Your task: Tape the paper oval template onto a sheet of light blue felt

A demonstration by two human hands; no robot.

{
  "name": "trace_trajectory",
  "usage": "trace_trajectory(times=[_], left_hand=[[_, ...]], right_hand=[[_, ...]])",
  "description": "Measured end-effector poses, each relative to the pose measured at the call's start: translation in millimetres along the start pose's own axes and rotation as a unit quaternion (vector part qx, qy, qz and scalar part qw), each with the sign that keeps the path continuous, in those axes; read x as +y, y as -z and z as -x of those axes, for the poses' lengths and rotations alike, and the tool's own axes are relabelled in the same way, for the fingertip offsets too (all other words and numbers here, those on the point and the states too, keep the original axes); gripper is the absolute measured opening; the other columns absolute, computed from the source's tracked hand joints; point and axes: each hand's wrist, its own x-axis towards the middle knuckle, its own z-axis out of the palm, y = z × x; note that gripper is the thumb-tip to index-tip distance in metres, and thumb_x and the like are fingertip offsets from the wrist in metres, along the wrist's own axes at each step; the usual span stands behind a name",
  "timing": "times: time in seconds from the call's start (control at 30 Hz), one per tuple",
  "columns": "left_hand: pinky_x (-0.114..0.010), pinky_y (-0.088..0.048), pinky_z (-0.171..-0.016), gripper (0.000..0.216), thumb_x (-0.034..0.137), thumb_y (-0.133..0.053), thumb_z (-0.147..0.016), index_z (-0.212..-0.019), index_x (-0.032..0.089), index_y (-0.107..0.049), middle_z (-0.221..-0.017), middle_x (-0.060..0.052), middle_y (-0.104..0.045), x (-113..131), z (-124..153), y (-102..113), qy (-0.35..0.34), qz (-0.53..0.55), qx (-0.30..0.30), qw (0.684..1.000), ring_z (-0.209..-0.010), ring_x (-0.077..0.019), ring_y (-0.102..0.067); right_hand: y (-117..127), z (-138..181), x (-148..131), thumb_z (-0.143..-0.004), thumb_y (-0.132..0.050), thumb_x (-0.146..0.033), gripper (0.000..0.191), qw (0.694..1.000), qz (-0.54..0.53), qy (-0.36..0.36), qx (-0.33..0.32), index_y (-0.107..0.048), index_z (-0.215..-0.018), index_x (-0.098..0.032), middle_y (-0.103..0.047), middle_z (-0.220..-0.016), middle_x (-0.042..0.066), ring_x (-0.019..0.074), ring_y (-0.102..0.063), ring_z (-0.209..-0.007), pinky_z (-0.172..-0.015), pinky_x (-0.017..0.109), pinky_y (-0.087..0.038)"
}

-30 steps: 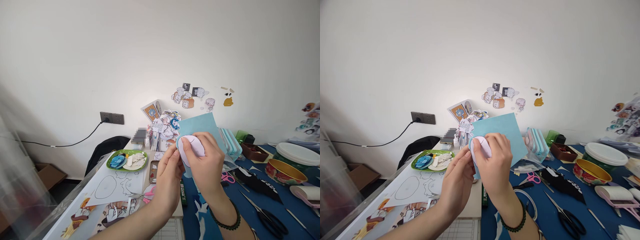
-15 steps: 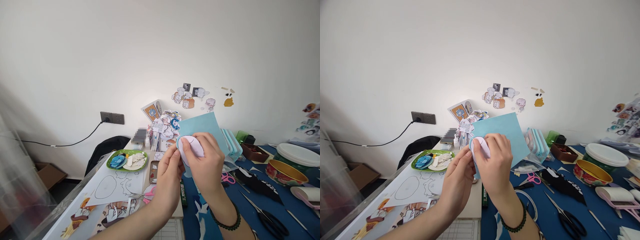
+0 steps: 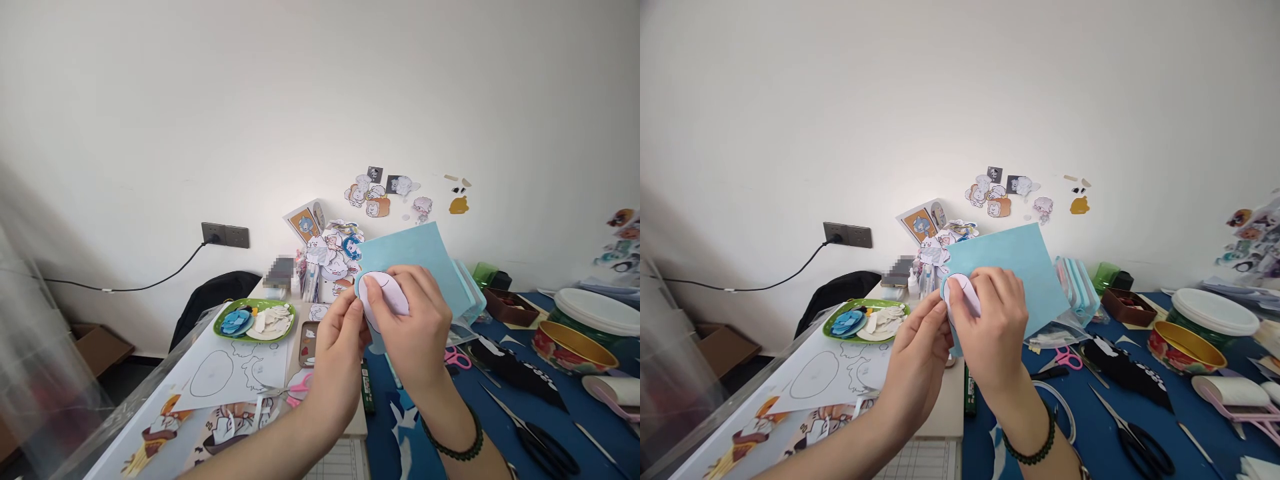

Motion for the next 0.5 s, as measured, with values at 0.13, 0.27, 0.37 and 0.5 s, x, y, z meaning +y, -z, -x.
trace_trajectory(times=[0.13, 0.27, 0.37, 0.5], left_hand=[[-0.017, -0.032, -0.055, 0.015, 0.031, -0.055, -0.087, -0.093, 0.019, -0.062, -0.068, 0.003, -0.043, 2.0, -0.1, -0.9, 0.005, 0.009, -0.003, 1.000, -0.062, -0.0086, -0.033], [-0.019, -0.034, -0.056, 0.016, 0.029, -0.051, -0.089, -0.090, 0.018, -0.062, -0.068, 0.002, -0.045, 5.0, 0.9, -1.9, 0.007, 0.043, -0.039, 0.998, -0.062, -0.0086, -0.037], [-0.019, -0.036, -0.057, 0.013, 0.027, -0.054, -0.087, -0.090, 0.019, -0.064, -0.066, 0.002, -0.045, 5.5, 2.4, -2.0, 0.011, 0.073, -0.055, 0.996, -0.062, -0.0088, -0.040], [-0.018, -0.036, -0.057, 0.025, 0.028, -0.066, -0.080, -0.103, 0.020, -0.065, -0.066, 0.003, -0.046, 4.3, 2.9, -1.8, 0.029, 0.068, -0.009, 0.997, -0.061, -0.0076, -0.038]], right_hand=[[-0.3, -0.5, 0.0, -0.083, -0.061, -0.020, 0.016, 1.000, 0.009, 0.009, 0.003, -0.052, -0.070, -0.018, -0.061, -0.070, 0.005, 0.0183, -0.055, -0.069, -0.064, 0.032, -0.046], [0.0, -1.5, -0.2, -0.083, -0.062, -0.018, 0.017, 1.000, 0.014, 0.015, 0.006, -0.052, -0.069, -0.018, -0.061, -0.069, 0.005, 0.0185, -0.055, -0.068, -0.064, 0.033, -0.046], [0.4, -1.5, 0.0, -0.083, -0.062, -0.019, 0.017, 1.000, 0.017, 0.016, 0.006, -0.052, -0.069, -0.018, -0.061, -0.069, 0.005, 0.0187, -0.055, -0.069, -0.065, 0.033, -0.046], [0.1, -1.2, 0.7, -0.083, -0.061, -0.019, 0.017, 1.000, 0.021, 0.014, 0.003, -0.051, -0.070, -0.018, -0.061, -0.070, 0.005, 0.0185, -0.055, -0.069, -0.066, 0.033, -0.045]])
